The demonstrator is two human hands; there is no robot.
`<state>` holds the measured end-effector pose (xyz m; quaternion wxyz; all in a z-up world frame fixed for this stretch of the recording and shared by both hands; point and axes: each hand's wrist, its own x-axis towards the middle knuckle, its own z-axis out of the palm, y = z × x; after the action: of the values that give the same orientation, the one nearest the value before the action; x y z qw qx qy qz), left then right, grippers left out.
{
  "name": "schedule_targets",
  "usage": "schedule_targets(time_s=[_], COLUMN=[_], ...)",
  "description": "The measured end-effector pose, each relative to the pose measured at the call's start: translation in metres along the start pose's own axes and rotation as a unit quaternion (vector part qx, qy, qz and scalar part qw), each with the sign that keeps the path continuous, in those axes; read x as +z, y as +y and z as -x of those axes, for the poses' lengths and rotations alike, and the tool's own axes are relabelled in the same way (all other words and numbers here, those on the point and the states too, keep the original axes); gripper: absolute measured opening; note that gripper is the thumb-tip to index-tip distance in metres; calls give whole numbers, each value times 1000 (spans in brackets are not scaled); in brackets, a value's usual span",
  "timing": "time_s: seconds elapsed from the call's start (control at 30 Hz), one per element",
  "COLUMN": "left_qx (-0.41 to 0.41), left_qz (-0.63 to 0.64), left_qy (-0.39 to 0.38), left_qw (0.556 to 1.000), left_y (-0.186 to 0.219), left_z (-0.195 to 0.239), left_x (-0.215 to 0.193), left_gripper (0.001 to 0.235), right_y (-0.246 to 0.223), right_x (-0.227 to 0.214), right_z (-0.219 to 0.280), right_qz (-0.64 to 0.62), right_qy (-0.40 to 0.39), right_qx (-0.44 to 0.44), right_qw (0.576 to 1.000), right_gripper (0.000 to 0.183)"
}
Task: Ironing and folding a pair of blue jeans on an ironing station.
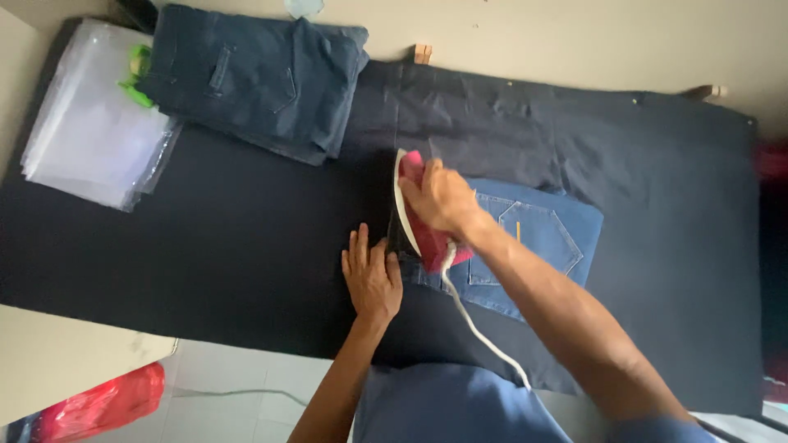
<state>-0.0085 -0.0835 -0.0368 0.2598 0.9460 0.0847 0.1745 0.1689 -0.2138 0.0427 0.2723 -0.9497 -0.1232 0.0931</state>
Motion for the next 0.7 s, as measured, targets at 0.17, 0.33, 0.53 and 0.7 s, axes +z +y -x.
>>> schedule_targets(time_s=[0.17,0.33,0.53,0.7], left_qx=[5,-23,-73,-72], left_qz=[7,159,412,407], left_qy=[2,62,85,41], left_qw=[1000,985,904,910], left_y=[4,-11,-38,-32], left_z=[3,5,6,-9], left_x=[-3,-1,3,-4], left_gripper=[37,42,58,55], right_y=[-6,-24,-33,-16], right_x=[-6,-61,-78,-92], right_z=[-6,37,119,145], right_qz=[-32,-23,97,43], right_qy=[53,-46,-211,-238], right_qx=[32,-29,-132,-80], right_qw=[998,998,964,967], right_gripper=[66,60,52,54])
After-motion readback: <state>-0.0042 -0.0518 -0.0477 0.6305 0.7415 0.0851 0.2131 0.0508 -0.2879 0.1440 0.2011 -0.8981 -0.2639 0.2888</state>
